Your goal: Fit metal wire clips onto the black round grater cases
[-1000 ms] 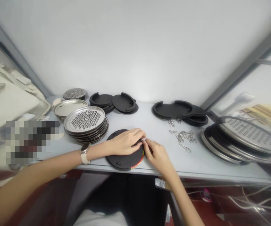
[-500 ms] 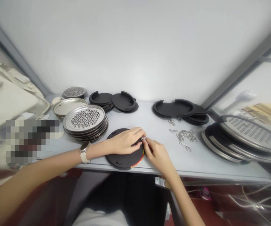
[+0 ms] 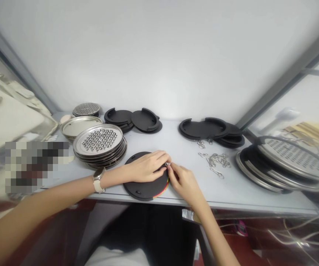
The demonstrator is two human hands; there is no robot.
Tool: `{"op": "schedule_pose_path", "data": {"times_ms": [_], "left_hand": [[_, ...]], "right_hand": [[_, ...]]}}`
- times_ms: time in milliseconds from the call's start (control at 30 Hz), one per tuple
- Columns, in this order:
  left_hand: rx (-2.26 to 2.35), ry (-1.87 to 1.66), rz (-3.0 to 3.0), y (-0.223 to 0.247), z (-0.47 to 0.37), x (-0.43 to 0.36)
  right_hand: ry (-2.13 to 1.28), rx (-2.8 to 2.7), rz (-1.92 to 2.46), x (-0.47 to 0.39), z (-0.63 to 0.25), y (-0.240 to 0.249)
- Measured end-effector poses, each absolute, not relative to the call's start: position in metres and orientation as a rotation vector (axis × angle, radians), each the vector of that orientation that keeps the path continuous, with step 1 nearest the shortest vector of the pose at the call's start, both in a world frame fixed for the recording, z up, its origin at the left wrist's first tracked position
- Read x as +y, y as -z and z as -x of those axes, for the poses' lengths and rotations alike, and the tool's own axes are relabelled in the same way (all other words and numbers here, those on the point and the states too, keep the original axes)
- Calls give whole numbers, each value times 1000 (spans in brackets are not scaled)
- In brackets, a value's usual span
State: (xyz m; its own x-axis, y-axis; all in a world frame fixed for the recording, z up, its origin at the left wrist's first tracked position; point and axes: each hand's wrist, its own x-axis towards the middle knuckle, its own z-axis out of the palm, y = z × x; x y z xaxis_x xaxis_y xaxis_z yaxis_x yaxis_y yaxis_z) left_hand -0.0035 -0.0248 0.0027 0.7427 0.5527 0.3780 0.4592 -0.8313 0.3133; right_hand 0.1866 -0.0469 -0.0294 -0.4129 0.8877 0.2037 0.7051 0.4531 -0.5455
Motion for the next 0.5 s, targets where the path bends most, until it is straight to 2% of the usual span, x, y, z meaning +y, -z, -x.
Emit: {"op": "schedule_pose_path", "data": {"times_ms": [500], "left_hand": [[840,-687,-2730,-4,4,-26]], "right_hand": [[-520,-2247,1332,-47,-187,30]]}}
